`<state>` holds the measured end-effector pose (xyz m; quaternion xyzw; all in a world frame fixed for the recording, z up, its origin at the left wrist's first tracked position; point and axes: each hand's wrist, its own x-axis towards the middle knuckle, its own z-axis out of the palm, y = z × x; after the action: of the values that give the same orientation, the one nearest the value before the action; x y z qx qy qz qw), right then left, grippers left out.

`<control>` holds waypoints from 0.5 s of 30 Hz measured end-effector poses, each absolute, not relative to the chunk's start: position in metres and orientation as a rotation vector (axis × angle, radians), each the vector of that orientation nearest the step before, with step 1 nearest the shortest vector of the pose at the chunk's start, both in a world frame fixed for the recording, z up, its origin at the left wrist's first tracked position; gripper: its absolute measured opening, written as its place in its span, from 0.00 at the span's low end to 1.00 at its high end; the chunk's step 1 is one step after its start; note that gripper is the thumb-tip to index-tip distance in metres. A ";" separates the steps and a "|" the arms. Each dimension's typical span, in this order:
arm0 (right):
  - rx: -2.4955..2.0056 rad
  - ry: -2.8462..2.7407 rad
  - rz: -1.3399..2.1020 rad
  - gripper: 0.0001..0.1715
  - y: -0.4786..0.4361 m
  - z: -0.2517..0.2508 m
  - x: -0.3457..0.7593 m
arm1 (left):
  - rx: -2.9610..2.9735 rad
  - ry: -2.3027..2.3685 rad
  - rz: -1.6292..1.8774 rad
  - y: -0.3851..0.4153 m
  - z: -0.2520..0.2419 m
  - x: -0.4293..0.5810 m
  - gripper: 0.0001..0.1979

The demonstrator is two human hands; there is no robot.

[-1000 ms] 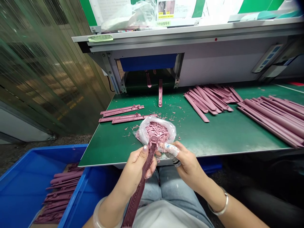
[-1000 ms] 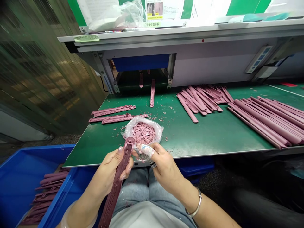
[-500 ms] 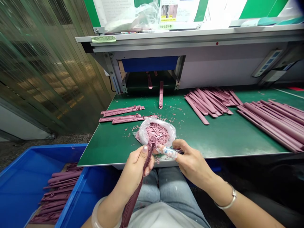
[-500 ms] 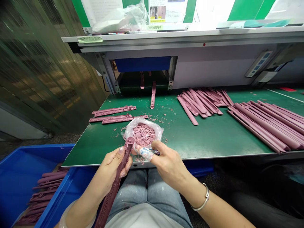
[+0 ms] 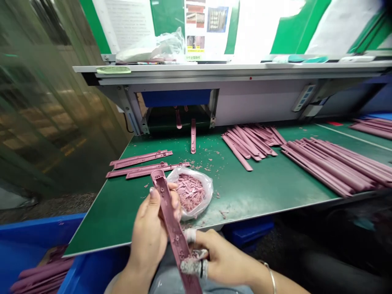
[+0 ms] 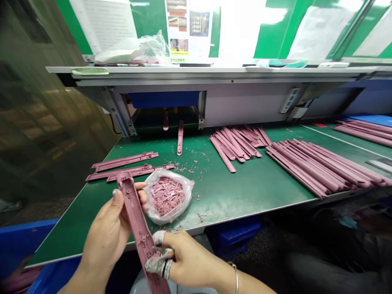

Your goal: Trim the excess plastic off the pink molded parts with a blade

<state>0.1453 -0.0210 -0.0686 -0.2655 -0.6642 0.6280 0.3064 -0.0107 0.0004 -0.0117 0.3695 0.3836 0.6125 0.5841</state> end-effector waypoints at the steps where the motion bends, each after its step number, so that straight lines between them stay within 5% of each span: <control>1: -0.722 -1.775 1.651 0.18 -0.015 -0.067 0.149 | 0.970 0.987 1.409 0.010 -0.014 -0.017 0.20; 7: -1.664 -1.952 0.694 0.14 0.086 -0.065 0.245 | 1.970 1.839 0.891 0.079 -0.048 -0.090 0.20; 15: -2.083 -1.719 0.164 0.13 0.213 -0.074 0.367 | 2.343 2.082 0.478 0.136 -0.064 -0.125 0.20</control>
<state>0.3670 0.2129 -0.0740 -0.7516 -0.6204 0.0591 0.2162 -0.1250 0.1355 -0.0643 0.7389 0.6566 0.1506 -0.0147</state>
